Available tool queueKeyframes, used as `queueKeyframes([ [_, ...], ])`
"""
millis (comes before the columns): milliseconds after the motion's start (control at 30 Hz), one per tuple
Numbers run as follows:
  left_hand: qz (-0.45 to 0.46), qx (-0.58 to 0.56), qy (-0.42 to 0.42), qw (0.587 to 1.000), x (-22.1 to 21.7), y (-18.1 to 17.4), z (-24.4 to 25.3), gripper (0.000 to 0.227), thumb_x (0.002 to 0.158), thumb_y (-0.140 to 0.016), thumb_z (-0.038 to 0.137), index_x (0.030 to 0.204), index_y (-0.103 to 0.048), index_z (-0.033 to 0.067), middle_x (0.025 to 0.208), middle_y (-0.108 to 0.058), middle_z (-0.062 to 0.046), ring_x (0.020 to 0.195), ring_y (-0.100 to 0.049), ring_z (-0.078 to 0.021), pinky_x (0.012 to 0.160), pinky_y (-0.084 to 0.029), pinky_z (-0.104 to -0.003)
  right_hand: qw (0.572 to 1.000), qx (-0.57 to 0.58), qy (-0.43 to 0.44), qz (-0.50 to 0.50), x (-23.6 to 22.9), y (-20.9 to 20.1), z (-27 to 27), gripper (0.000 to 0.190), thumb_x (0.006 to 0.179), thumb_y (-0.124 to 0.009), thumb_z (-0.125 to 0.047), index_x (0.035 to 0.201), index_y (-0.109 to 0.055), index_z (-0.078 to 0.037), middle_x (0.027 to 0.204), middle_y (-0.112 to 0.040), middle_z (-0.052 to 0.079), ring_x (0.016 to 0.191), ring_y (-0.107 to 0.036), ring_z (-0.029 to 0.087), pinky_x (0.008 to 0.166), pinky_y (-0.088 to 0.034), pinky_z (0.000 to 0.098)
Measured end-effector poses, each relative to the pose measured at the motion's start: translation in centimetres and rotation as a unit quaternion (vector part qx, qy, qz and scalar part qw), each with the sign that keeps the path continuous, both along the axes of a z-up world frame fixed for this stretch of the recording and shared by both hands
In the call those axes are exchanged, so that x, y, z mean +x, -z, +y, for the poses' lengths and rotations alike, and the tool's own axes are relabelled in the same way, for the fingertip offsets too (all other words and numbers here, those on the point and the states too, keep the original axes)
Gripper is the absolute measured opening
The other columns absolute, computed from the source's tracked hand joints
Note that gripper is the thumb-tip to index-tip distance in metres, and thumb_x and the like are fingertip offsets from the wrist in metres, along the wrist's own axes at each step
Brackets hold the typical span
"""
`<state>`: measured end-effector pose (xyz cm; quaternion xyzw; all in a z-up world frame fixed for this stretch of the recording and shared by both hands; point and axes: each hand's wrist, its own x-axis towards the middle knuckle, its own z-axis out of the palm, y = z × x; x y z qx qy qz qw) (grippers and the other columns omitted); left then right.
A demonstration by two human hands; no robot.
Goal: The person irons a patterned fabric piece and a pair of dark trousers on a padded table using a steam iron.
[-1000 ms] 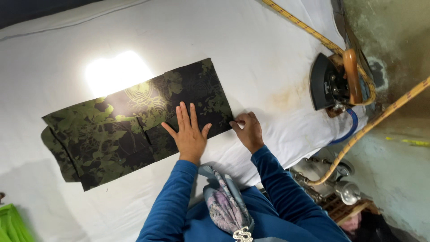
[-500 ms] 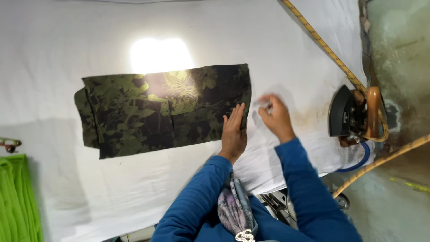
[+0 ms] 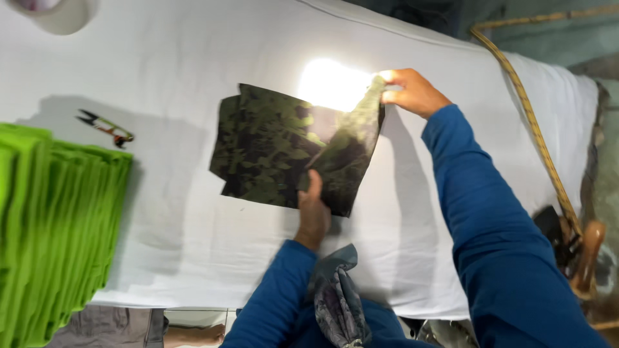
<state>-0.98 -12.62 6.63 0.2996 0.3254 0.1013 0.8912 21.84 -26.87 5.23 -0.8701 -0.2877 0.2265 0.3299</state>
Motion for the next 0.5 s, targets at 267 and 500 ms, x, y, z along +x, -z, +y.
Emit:
queueKeyframes([
  [267,0.044,-0.113,-0.183,0.976,-3.7,8.6,9.9,0.044,0.091,-0.048,0.038,0.119,-0.051,0.0046,0.115,-0.055,-0.016,0.104,-0.056,-0.0281,0.092,-0.046,-0.042,0.99,-0.011,-0.071,0.119,-0.6,3.9,18.9,0.009,0.082,-0.059,-0.015,0.09,-0.061,-0.018,0.077,-0.062,-0.001,0.074,-0.059,0.014,0.072,-0.047,0.0325],
  [500,0.088,-0.12,-0.157,0.976,-3.7,7.0,12.9,0.033,0.09,-0.049,0.035,0.112,-0.058,0.0128,0.11,-0.061,-0.011,0.102,-0.058,-0.0231,0.092,-0.047,-0.04,0.993,-0.028,-0.009,0.111,-2.2,4.2,22.2,0.029,0.078,-0.066,-0.032,0.106,-0.064,-0.022,0.089,-0.065,0.003,0.085,-0.061,0.019,0.079,-0.045,0.0375],
])
